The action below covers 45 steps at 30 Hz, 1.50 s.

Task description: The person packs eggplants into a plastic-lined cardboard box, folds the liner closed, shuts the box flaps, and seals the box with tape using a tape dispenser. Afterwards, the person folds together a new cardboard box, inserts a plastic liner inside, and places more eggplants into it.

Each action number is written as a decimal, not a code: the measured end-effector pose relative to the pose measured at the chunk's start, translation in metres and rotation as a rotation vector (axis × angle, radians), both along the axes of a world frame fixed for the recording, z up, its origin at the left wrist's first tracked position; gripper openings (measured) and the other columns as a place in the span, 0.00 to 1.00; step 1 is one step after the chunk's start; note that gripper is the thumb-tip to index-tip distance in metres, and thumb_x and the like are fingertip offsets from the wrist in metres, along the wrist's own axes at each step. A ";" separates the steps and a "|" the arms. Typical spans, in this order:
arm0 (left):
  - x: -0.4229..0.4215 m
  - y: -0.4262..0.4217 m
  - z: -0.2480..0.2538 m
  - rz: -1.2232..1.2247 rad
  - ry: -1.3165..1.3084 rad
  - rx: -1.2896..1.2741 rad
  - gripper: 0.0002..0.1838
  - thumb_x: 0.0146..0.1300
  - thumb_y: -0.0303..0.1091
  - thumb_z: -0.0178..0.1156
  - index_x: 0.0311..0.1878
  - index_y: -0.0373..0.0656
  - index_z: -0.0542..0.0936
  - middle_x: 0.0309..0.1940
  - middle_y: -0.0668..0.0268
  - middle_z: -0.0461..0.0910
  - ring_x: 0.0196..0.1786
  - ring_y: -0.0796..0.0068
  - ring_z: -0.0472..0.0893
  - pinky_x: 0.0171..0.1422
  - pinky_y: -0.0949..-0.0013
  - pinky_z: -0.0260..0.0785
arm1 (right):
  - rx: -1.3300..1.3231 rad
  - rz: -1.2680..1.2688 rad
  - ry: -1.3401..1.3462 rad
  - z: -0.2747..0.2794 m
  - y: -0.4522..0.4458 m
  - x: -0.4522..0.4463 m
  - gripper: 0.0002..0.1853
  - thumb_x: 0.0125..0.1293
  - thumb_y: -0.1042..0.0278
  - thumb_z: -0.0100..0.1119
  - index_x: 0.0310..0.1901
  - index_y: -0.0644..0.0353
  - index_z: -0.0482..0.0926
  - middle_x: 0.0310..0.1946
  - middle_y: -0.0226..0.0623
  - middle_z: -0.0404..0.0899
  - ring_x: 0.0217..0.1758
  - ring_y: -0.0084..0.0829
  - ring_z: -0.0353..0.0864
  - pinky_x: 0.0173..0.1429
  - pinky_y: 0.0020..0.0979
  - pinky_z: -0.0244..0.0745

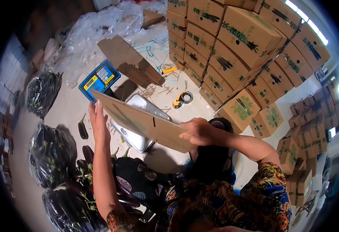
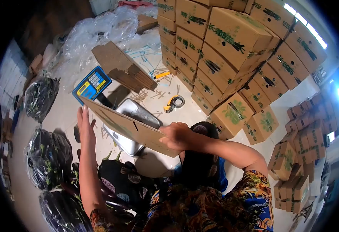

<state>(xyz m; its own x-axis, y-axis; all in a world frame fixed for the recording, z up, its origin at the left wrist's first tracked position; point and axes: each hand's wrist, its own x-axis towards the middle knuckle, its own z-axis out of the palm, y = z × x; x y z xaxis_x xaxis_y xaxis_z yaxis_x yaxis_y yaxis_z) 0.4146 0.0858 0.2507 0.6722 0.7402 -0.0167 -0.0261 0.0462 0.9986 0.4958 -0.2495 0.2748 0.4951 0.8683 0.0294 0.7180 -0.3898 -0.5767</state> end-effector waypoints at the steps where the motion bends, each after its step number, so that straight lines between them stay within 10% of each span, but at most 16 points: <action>1: 0.012 0.014 -0.012 0.009 0.026 0.007 0.52 0.60 0.65 0.59 0.76 0.40 0.52 0.73 0.53 0.55 0.73 0.55 0.60 0.70 0.53 0.58 | -0.024 0.018 0.012 0.001 0.004 -0.001 0.12 0.60 0.60 0.60 0.33 0.62 0.74 0.23 0.51 0.77 0.34 0.58 0.78 0.41 0.54 0.71; 10: 0.024 0.034 -0.030 -0.132 0.051 -0.012 0.60 0.56 0.68 0.61 0.77 0.36 0.44 0.72 0.49 0.57 0.75 0.55 0.57 0.70 0.46 0.59 | 0.062 0.442 -0.178 -0.024 0.022 0.027 0.16 0.72 0.56 0.51 0.47 0.63 0.71 0.44 0.49 0.74 0.49 0.45 0.76 0.50 0.40 0.72; 13: 0.011 0.041 -0.037 -0.068 0.069 0.012 0.57 0.58 0.64 0.61 0.77 0.36 0.46 0.71 0.50 0.58 0.74 0.57 0.59 0.65 0.54 0.66 | -0.135 0.009 0.834 0.003 0.033 0.018 0.24 0.76 0.46 0.37 0.47 0.61 0.73 0.45 0.44 0.74 0.51 0.31 0.74 0.59 0.34 0.65; 22: -0.024 0.054 -0.020 -0.076 0.128 0.070 0.21 0.57 0.37 0.56 0.52 0.36 0.74 0.45 0.63 0.76 0.49 0.69 0.76 0.57 0.62 0.70 | 0.035 -0.009 0.281 0.001 0.046 0.044 0.19 0.69 0.55 0.52 0.32 0.66 0.77 0.24 0.41 0.78 0.31 0.31 0.77 0.38 0.35 0.71; 30: -0.042 0.090 -0.055 0.265 0.132 0.577 0.25 0.50 0.31 0.60 0.53 0.33 0.72 0.44 0.58 0.76 0.45 0.64 0.74 0.49 0.66 0.68 | -0.105 -0.010 0.076 0.011 0.086 0.045 0.18 0.69 0.60 0.49 0.42 0.70 0.78 0.31 0.59 0.80 0.39 0.55 0.80 0.48 0.47 0.71; 34: -0.062 0.108 -0.016 0.030 0.481 0.873 0.16 0.51 0.40 0.62 0.37 0.37 0.77 0.31 0.53 0.80 0.36 0.55 0.80 0.46 0.58 0.72 | -0.058 -0.041 -0.046 -0.004 0.087 0.059 0.18 0.69 0.59 0.49 0.45 0.68 0.79 0.32 0.59 0.80 0.43 0.57 0.80 0.52 0.50 0.71; 39: -0.072 0.069 0.019 -0.698 0.478 0.471 0.15 0.57 0.38 0.66 0.24 0.39 0.73 0.20 0.73 0.71 0.27 0.82 0.69 0.32 0.72 0.63 | -0.121 0.036 -0.172 -0.012 0.105 0.082 0.17 0.69 0.56 0.51 0.43 0.64 0.78 0.30 0.57 0.79 0.39 0.57 0.80 0.48 0.51 0.73; 45: -0.058 0.036 0.021 -0.708 0.543 0.564 0.20 0.56 0.34 0.66 0.16 0.43 0.66 0.15 0.78 0.66 0.23 0.87 0.63 0.26 0.75 0.57 | -0.097 0.106 -0.225 -0.008 0.145 0.084 0.12 0.66 0.63 0.53 0.37 0.65 0.79 0.30 0.55 0.81 0.37 0.54 0.83 0.41 0.50 0.77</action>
<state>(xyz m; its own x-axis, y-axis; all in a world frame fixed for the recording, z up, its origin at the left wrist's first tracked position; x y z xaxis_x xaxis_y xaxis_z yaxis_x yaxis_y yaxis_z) 0.3565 0.1217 0.2720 0.9593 0.1764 -0.2205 0.2823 -0.5983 0.7499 0.5799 -0.1048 0.2668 0.3921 0.9189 0.0424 0.8635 -0.3518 -0.3614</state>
